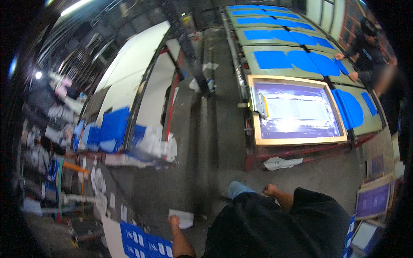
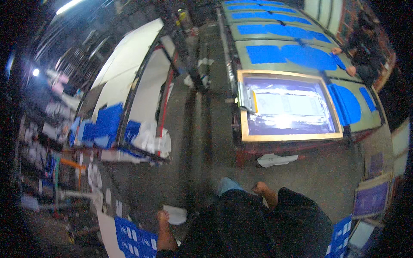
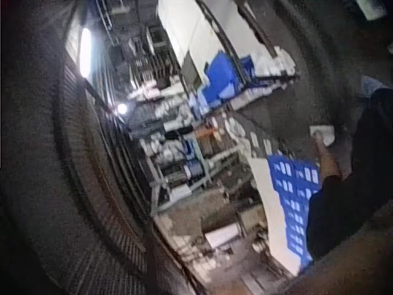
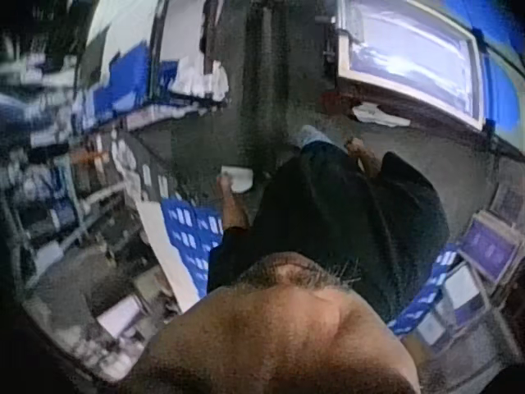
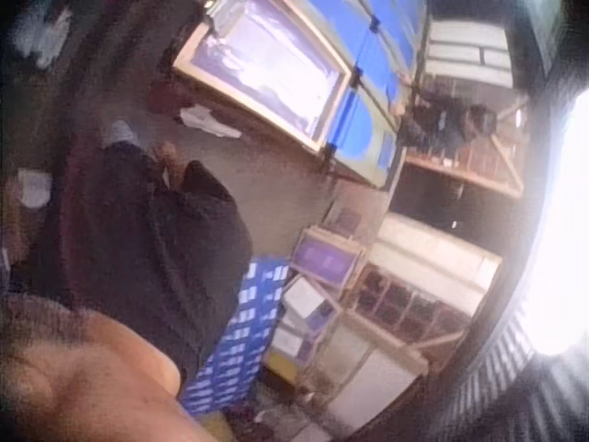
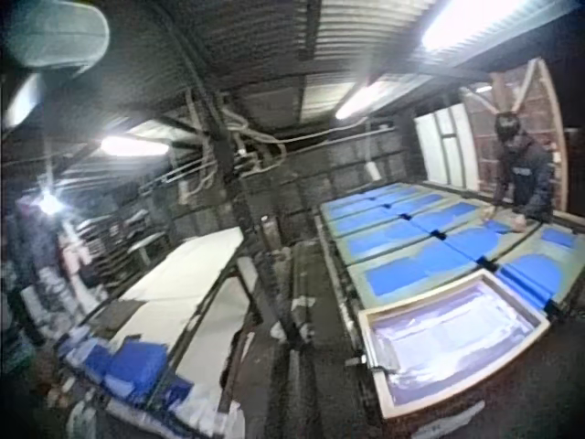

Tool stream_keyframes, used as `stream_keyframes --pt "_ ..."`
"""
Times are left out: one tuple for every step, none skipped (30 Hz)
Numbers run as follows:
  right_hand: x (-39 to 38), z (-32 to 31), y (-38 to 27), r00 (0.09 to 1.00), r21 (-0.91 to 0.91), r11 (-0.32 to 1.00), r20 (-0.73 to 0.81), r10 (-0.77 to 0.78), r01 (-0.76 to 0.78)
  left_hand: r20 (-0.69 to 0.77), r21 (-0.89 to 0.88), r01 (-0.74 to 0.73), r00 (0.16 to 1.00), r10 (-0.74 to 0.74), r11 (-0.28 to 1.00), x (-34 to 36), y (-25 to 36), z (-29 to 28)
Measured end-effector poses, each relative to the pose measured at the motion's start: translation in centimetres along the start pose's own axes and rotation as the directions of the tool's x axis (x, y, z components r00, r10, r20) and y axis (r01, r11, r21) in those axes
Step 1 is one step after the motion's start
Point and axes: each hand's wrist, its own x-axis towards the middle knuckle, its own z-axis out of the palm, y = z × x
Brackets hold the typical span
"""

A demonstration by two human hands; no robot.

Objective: The person places blue stencils onto a flat work surface and smooths them down. Then the person uses a squeegee to pull ink across a screen-printing frame over the stencils, repeating the stroke several times.

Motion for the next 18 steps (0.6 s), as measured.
stream_keyframes --pt "1.7 1.3 0.9 0.984 -0.287 0.942 0.074 -0.161 0.176 -0.181 0.561 -0.123 0.947 0.266 0.819 2.9 3.3 4.4" --pt "3.4 2.5 1.8 0.957 -0.563 0.775 0.163 -0.239 0.289 -0.058 0.419 -0.204 0.966 0.25 0.885 5.1 7.3 8.5" --pt "4.3 4.0 2.7 0.994 -0.272 0.958 -0.03 -0.102 0.09 -0.007 0.429 -0.246 0.961 0.275 0.869 7.0 10.3 13.1" --pt "4.8 5.1 3.4 0.971 0.083 0.991 -0.204 0.122 -0.107 0.049 0.431 -0.291 0.953 0.3 0.854 8.3 12.9 18.3" --pt "5.7 4.7 4.3 0.897 -0.075 0.983 -0.402 -0.184 0.168 0.104 0.44 -0.341 0.938 0.33 0.831 9.4 14.6 23.8" --pt "5.7 5.0 4.3 0.713 -0.28 0.883 -0.521 -0.469 0.377 0.187 0.391 -0.342 0.938 0.291 0.854 10.0 16.2 29.2" --pt "5.2 4.4 4.5 0.379 -0.525 0.689 -0.583 -0.719 0.499 0.265 0.352 -0.337 0.931 0.252 0.874 9.9 16.6 34.4" --pt "5.0 3.6 3.3 0.708 -0.193 0.922 -0.594 -0.381 0.335 0.319 0.356 -0.331 0.922 0.22 0.874 9.7 18.3 39.2" --pt "5.5 1.9 1.5 0.861 0.155 0.983 -0.508 -0.003 0.095 0.406 0.344 -0.31 0.9 0.157 0.886 9.1 19.6 44.4" --pt "4.2 0.8 -0.3 0.903 0.46 0.865 -0.256 0.346 -0.201 0.531 0.319 -0.398 0.827 0.185 0.86 8.4 20.8 49.2" --pt "2.9 -0.2 -2.4 0.813 0.759 0.614 -0.209 0.544 -0.216 0.598 0.33 -0.453 0.779 0.188 0.828 7.5 20.8 54.1" --pt "2.4 -2.1 -4.7 0.699 0.948 0.283 -0.103 0.708 -0.147 0.684 0.339 -0.498 0.713 0.154 0.798 6.4 21.2 59.2" --pt "1.1 -4.0 -6.5 0.665 0.996 0.06 -0.087 0.742 0.063 0.742 0.347 -0.543 0.657 0.13 0.764 5.3 21.9 64.3" --pt "-0.1 -6.2 -8.6 0.635 0.946 -0.152 -0.068 0.77 0.285 0.806 0.333 -0.618 0.579 0.125 0.712 4.0 22.3 69.3" --pt "-1.0 -8.5 -10.4 0.542 0.889 -0.197 -0.066 0.838 0.413 0.867 0.291 -0.697 0.482 0.128 0.655 2.8 22.2 74.3" --pt "-2.2 -11.0 -12.0 0.446 0.818 -0.219 -0.051 0.894 0.532 0.918 0.253 -0.714 0.39 0.071 0.653 1.7 21.6 79.3" --pt "-3.4 -13.6 -13.5 0.349 0.745 -0.229 -0.006 0.937 0.627 0.966 0.174 -0.733 0.258 0.032 0.658 0.7 21.0 84.2" --pt "-4.6 -15.9 -15.0 0.327 0.687 -0.24 0.003 0.945 0.686 0.994 0.093 -0.835 0.111 0.0 0.542 -0.2 19.9 89.2"
